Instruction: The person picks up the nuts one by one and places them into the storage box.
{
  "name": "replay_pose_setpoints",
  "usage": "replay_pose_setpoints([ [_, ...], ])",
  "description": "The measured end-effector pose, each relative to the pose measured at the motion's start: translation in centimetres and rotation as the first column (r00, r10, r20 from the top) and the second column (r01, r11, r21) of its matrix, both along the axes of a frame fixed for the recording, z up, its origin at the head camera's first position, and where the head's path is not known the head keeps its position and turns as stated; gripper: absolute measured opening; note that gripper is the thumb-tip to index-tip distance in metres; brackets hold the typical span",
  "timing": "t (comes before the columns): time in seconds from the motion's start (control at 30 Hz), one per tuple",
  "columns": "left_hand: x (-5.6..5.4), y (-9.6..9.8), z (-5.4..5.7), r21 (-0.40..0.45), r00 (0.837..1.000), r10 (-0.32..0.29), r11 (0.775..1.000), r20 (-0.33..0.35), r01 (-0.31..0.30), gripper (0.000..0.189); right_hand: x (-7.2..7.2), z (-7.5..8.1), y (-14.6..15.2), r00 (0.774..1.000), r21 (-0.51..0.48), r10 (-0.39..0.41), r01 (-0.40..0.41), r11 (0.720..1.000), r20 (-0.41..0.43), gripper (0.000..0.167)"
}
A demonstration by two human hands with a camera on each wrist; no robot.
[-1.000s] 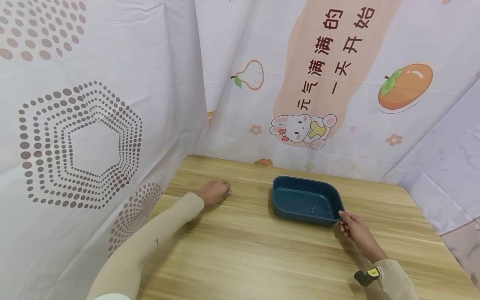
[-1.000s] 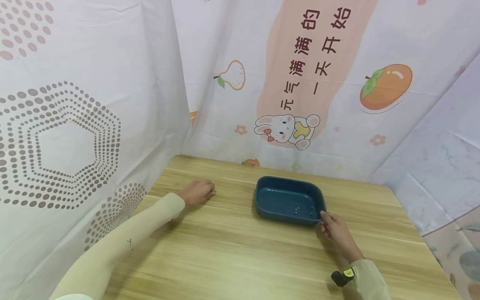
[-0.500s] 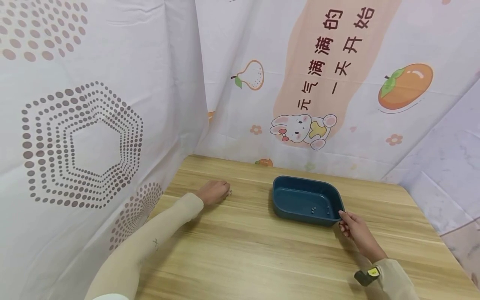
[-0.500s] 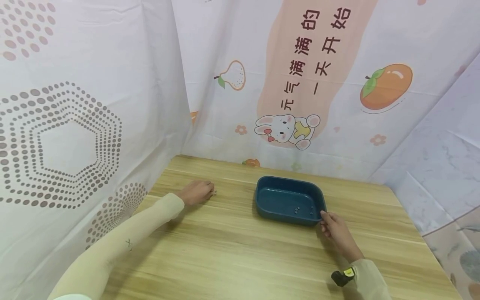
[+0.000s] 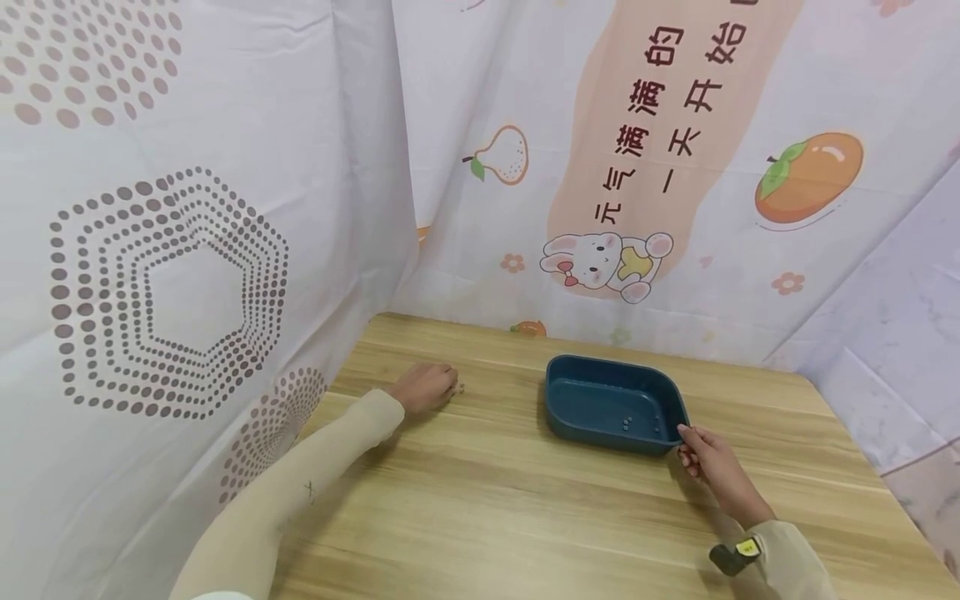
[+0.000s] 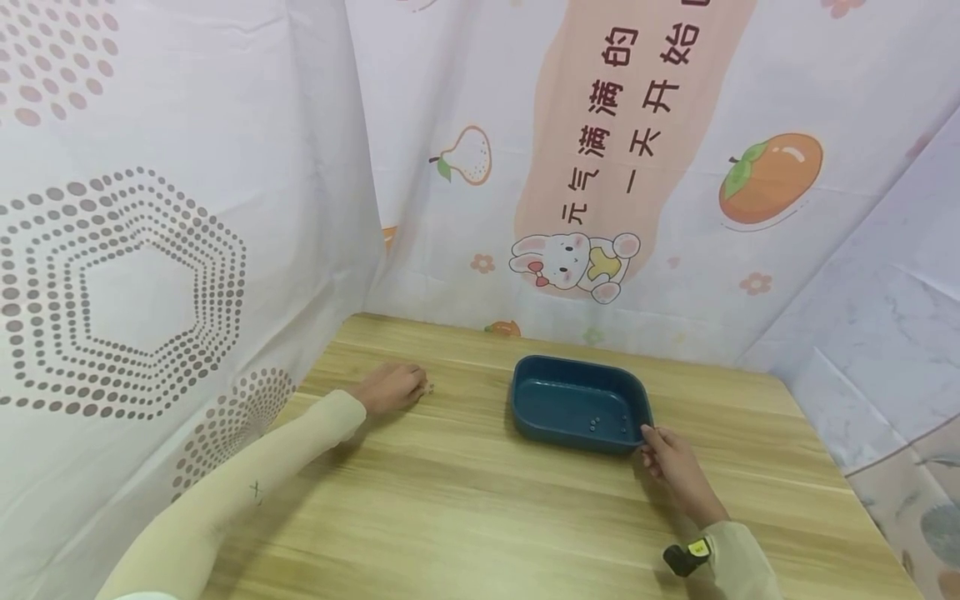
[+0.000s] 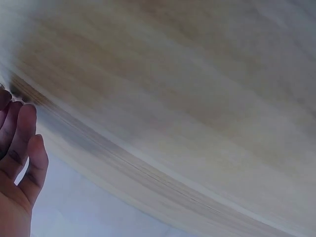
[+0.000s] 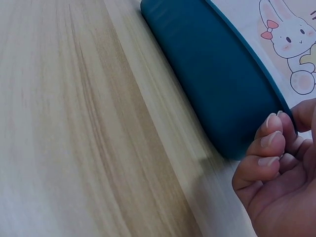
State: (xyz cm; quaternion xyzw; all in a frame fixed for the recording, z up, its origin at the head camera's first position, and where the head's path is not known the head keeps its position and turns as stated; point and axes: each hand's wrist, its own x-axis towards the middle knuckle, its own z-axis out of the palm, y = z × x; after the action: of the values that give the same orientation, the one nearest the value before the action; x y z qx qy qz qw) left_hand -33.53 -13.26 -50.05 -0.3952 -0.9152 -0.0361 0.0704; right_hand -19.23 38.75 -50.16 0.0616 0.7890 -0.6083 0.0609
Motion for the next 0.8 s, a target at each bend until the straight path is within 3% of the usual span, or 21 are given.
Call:
replay_pose_setpoints([
  [0.33,0.1,-0.1,0.3,0.011,0.998,0.057,0.998,0.040,-0.057,0.012,0.1,0.3,-0.2,1.000,0.009,0.001,-0.001,1.000,0.001,0.045],
  [0.53,0.2,-0.2,0.9,0.038,0.997,0.052,0.998,0.052,-0.054,0.009,0.1,0.3,-0.1,1.000,0.001,0.011,-0.011,1.000,0.006,0.046],
  [0.8,0.0,-0.1,1.4,0.015,0.999,0.041,0.999,0.033,-0.041,0.009,0.3,0.2,-0.1,1.000,-0.004,0.015,-0.015,1.000,-0.007,0.047],
])
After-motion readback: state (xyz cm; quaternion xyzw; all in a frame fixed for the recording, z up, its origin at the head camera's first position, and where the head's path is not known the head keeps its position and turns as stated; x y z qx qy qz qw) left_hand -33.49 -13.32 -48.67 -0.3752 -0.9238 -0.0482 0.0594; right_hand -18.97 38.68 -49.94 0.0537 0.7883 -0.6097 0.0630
